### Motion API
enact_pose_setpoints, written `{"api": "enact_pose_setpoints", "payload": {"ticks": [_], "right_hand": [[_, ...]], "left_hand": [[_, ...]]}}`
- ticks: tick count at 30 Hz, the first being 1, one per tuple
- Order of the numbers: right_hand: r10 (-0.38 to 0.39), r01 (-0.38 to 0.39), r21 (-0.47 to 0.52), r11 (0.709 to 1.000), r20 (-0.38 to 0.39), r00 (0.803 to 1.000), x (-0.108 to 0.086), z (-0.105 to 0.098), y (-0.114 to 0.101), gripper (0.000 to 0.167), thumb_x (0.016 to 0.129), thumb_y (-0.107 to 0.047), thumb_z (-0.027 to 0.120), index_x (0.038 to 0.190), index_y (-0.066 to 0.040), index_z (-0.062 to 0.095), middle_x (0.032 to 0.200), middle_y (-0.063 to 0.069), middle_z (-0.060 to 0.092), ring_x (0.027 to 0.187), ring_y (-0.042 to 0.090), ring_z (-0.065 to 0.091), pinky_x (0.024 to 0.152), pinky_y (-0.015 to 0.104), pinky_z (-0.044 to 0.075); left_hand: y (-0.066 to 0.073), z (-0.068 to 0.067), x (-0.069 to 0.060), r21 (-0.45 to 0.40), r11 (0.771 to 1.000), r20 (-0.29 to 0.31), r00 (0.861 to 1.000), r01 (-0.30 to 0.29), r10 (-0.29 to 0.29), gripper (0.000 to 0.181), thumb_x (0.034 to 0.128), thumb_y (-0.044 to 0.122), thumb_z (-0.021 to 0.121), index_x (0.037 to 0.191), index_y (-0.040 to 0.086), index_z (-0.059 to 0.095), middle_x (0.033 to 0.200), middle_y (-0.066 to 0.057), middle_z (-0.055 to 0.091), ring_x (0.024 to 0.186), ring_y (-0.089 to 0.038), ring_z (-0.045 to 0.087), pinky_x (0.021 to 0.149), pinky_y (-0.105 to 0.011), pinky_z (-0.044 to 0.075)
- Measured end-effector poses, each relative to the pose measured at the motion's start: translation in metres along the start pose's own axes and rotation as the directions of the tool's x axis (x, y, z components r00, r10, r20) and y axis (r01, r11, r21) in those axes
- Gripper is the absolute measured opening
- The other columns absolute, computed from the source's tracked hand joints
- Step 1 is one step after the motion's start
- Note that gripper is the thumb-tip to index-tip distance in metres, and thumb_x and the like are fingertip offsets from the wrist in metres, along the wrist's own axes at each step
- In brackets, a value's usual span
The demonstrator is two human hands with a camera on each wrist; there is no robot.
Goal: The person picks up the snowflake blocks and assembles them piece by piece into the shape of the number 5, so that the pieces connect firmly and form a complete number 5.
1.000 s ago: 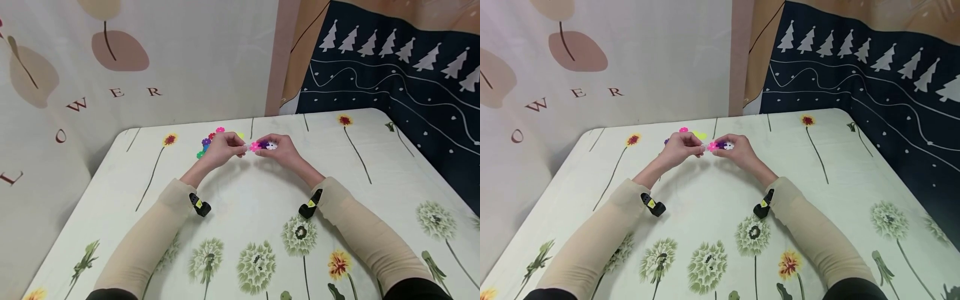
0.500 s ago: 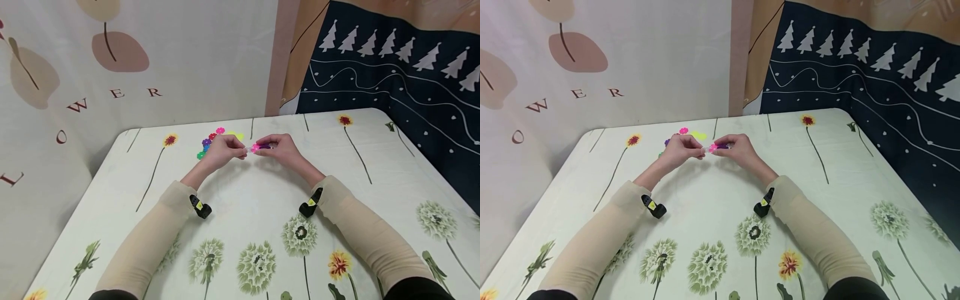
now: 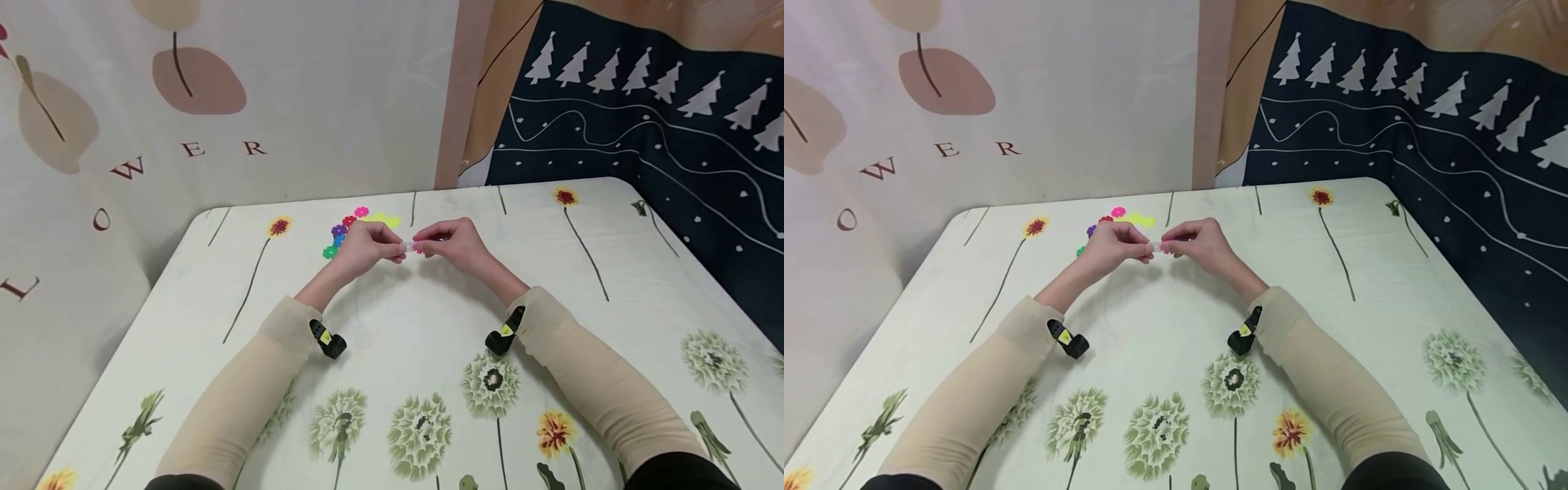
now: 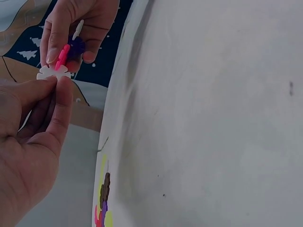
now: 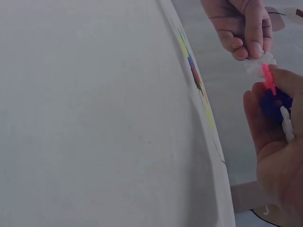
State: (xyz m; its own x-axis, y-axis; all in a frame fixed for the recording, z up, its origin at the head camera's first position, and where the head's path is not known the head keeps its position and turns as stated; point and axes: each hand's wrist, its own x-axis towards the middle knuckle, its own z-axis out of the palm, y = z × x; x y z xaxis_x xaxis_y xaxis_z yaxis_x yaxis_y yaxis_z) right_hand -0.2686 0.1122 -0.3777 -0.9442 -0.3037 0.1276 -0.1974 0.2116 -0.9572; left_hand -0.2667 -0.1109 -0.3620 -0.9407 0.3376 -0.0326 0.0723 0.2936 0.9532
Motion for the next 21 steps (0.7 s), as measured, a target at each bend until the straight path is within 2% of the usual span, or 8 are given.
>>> {"api": "enact_pose_setpoints", "payload": {"ticks": [6, 11, 15, 18, 21], "right_hand": [[-0.017, 0.017, -0.01, 1.0, 0.03, 0.999, 0.001, 0.002, -0.003, 0.018, 0.089, -0.007, 0.081, 0.105, 0.002, 0.079, 0.093, 0.008, 0.077, 0.077, 0.021, 0.07, 0.078, 0.046, 0.06], [-0.039, 0.04, -0.028, 0.999, 0.037, 0.999, 0.001, 0.003, -0.005, 0.016, 0.089, -0.008, 0.081, 0.102, 0.001, 0.079, 0.089, 0.008, 0.076, 0.076, 0.023, 0.068, 0.077, 0.05, 0.058], [-0.016, 0.017, -0.05, 0.999, 0.028, 0.999, 0.0, 0.002, -0.006, 0.017, 0.09, -0.011, 0.081, 0.103, 0.0, 0.079, 0.091, 0.009, 0.076, 0.077, 0.024, 0.068, 0.079, 0.05, 0.058], [0.019, -0.018, -0.062, 0.998, 0.015, 1.0, 0.0, -0.002, -0.006, 0.019, 0.091, -0.012, 0.081, 0.106, 0.0, 0.078, 0.092, 0.01, 0.076, 0.078, 0.024, 0.068, 0.082, 0.048, 0.058], [0.045, -0.044, -0.056, 0.997, 0.009, 0.999, 0.0, -0.005, -0.007, 0.02, 0.091, -0.011, 0.08, 0.107, 0.001, 0.078, 0.094, 0.011, 0.076, 0.079, 0.026, 0.069, 0.083, 0.047, 0.059]], "left_hand": [[-0.001, -0.002, -0.001, -0.007, 1.0, -0.002, 1.0, -0.006, 0.006, 0.01, 0.0927, 0.005, 0.076, 0.101, 0.0, 0.074, 0.096, -0.015, 0.074, 0.084, -0.026, 0.075, 0.088, -0.034, 0.059], [0.0, -0.012, -0.004, 0.021, 0.999, 0.038, 0.999, -0.024, 0.023, 0.015, 0.0922, 0.004, 0.077, 0.105, -0.003, 0.074, 0.098, -0.016, 0.074, 0.086, -0.028, 0.074, 0.089, -0.036, 0.059], [-0.001, -0.029, -0.006, 0.115, 0.993, 0.061, 0.998, -0.033, 0.026, 0.024, 0.0925, 0.004, 0.076, 0.114, -0.006, 0.072, 0.102, -0.015, 0.073, 0.088, -0.028, 0.072, 0.089, -0.04, 0.059], [-0.004, -0.046, -0.009, 0.206, 0.978, 0.066, 0.998, -0.026, 0.013, 0.026, 0.0938, 0.006, 0.075, 0.117, -0.006, 0.071, 0.106, -0.014, 0.072, 0.091, -0.027, 0.069, 0.089, -0.04, 0.059], [-0.009, -0.061, -0.011, 0.263, 0.965, 0.063, 0.998, -0.009, -0.008, 0.027, 0.0945, 0.007, 0.074, 0.118, -0.005, 0.071, 0.109, -0.014, 0.072, 0.093, -0.027, 0.069, 0.089, -0.041, 0.059]]}}
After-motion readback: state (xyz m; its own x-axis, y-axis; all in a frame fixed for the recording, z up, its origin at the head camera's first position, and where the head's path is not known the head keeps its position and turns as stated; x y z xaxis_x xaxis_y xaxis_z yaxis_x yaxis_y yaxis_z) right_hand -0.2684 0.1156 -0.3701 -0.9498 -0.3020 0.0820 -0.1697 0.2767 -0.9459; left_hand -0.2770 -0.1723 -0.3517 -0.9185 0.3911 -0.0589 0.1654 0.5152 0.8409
